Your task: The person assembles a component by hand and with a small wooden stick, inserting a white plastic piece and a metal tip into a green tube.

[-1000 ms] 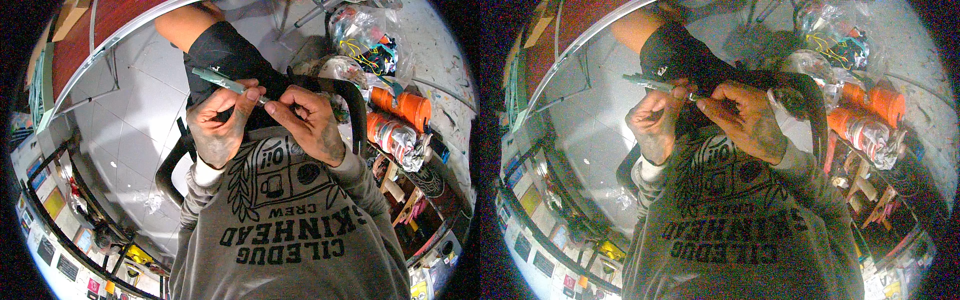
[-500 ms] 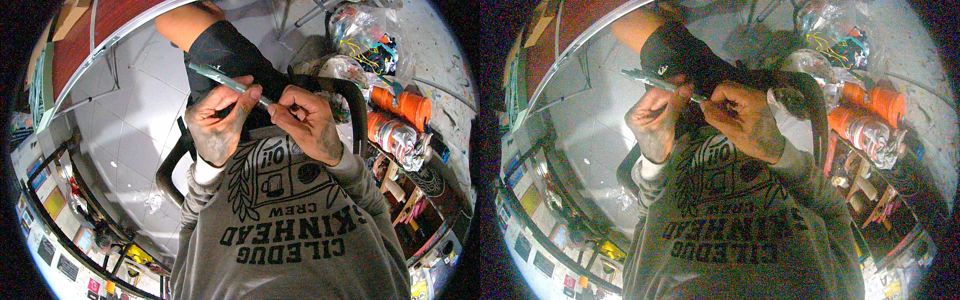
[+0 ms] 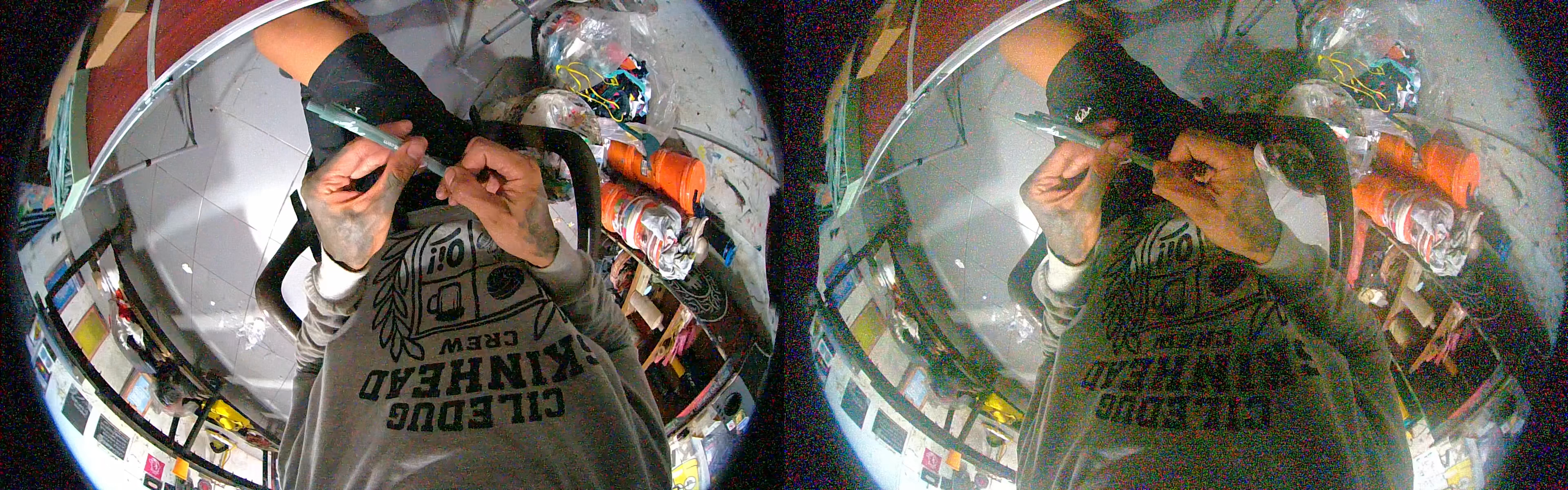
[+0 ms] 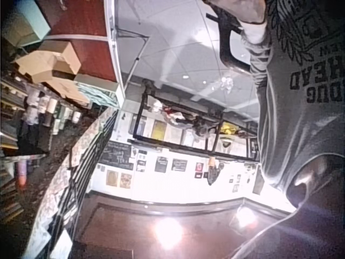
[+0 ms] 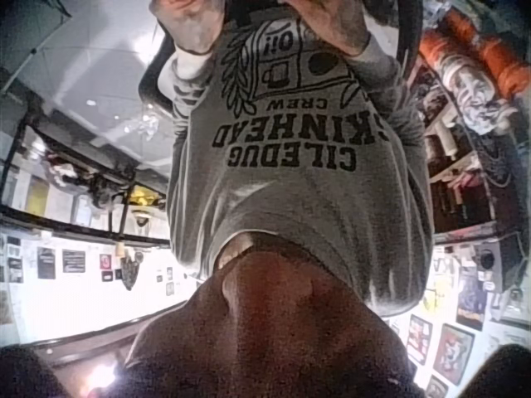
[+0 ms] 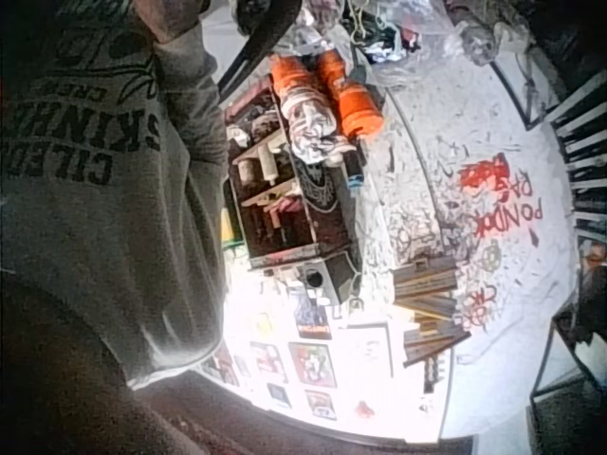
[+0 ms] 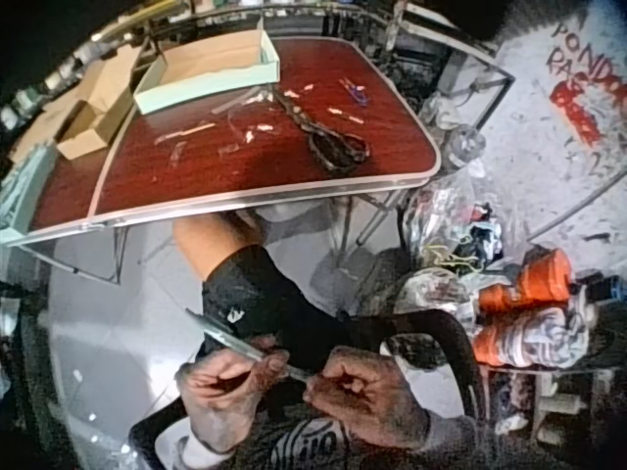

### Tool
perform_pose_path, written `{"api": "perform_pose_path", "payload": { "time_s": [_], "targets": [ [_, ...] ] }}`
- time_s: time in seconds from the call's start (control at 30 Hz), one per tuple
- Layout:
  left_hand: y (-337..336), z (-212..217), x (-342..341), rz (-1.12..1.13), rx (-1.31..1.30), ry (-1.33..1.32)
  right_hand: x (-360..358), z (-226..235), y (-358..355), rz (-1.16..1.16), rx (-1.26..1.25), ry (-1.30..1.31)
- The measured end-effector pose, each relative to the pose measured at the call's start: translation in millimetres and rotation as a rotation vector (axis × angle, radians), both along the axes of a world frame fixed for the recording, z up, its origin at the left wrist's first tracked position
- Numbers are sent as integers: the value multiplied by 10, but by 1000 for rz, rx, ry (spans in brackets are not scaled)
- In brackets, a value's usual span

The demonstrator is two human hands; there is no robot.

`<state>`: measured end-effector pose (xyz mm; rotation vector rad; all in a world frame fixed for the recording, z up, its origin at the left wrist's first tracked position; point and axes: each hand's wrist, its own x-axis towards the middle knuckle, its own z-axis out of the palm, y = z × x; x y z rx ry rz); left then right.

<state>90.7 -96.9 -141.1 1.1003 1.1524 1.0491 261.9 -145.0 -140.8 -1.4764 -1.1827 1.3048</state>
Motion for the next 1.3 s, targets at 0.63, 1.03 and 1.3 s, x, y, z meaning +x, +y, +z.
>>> {"api": "perform_pose_path", "payload": {
  "time_s": [0.63, 1.03, 1.3],
  "targets": [
    [15, 88, -18, 28, -12, 71, -4, -17, -18, -24, -46, -61],
    [20, 68, -35, 1, -17, 32, 56, -27, -49, 10, -67, -108],
    [33, 57, -37, -19, 10, 28, 113, -122, -73, 53, -31, -214]
  ]
}}
